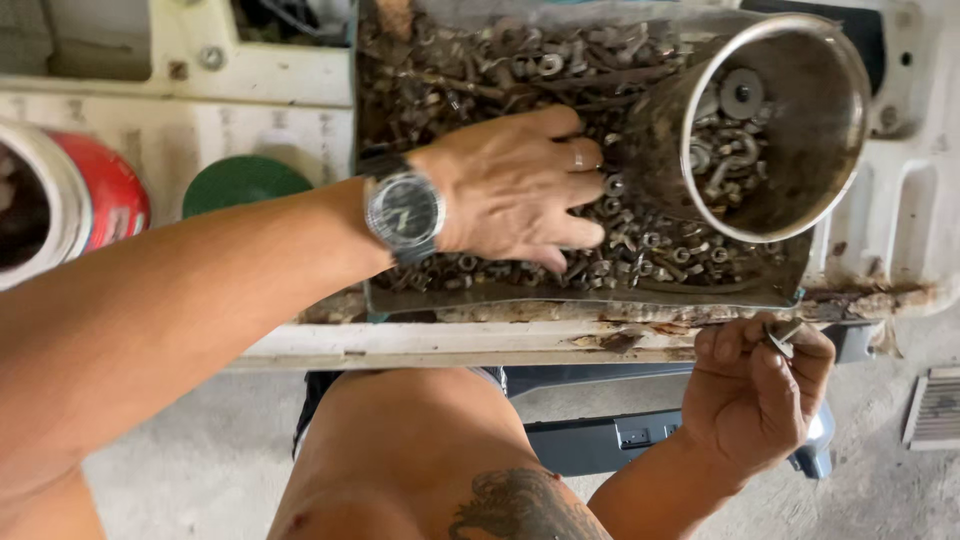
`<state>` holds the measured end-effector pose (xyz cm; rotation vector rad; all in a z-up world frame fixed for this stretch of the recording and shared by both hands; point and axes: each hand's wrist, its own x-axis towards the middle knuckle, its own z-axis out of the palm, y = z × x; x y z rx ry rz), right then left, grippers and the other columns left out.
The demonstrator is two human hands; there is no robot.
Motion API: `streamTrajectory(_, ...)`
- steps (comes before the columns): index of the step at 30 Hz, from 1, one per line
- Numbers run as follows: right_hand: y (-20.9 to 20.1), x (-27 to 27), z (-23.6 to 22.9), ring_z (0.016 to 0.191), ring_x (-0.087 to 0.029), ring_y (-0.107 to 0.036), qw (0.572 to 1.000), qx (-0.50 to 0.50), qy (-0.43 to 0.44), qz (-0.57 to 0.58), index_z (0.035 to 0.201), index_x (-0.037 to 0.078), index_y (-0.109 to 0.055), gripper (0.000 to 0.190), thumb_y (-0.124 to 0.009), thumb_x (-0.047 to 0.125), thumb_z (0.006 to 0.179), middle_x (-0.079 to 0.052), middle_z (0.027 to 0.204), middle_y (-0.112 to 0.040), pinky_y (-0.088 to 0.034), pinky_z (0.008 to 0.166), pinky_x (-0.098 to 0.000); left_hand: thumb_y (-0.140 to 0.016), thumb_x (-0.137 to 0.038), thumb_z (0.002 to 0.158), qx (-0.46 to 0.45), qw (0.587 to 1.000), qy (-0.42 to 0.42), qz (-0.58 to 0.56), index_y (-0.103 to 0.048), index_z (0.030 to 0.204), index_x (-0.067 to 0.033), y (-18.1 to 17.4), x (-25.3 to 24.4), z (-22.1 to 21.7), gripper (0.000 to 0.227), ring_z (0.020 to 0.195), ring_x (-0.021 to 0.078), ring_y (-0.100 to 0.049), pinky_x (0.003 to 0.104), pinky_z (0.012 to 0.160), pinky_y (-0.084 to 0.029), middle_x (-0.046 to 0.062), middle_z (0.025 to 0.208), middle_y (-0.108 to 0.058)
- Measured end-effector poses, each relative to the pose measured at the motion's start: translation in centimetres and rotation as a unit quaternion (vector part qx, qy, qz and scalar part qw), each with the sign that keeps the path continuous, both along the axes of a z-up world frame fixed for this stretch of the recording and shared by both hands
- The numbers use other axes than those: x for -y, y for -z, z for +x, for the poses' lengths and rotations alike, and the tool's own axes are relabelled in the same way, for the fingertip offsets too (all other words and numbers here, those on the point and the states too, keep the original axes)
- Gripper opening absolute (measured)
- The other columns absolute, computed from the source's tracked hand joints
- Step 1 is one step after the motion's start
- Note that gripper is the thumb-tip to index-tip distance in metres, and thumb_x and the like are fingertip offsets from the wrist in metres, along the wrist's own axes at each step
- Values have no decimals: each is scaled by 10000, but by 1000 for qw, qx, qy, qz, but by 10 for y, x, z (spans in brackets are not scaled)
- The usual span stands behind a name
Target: The person sorts a mixed pile of metal fasteners by hand, picking up individual bolts, nuts, and washers from a tray and placing them into a metal cup. The person repeatedly inspects and transfers small hardware pieces between the tray and the cup.
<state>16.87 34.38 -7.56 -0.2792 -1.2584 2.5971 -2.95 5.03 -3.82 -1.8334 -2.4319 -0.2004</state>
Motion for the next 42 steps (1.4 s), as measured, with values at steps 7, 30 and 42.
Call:
streamTrajectory(7, -2, -4, -1, 881, -234, -616, 999, -12, 33, 26, 1235, -23, -586, 139, -586, -41, 1097, -177, 1067, -662, -505, 771, -362, -614, -479, 964, -141, 974, -1, -175, -663, 728, -241, -18, 42, -13, 339, 832, 133, -550, 296, 767, -429, -51, 835, -585)
streamTrajectory(30, 6, 3, -2, 887, -223, -659, 995, -50, 87, 9, 1237, -29, -603, 160, -618, -40, 1079, -176, 1086, -693, -535, 779, -359, -727, -310, 925, -261, 963, -64, 22, -700, 854, -241, -58, -39, -29, 102, 930, 114, -555, 275, 875, -423, -89, 880, -614)
streamTrajectory(42, 11, 0, 18, 895, -214, -663, 986, -27, 162, 34, 1247, -46, -597, 186, -622, -45, 1063, -154, 1099, -684, -552, 825, -382, -626, -272, 1000, -154, 983, 11, -102, -621, 815, -225, -63, 30, -14, 192, 786, 141, -512, 331, 837, -390, -54, 751, -497)
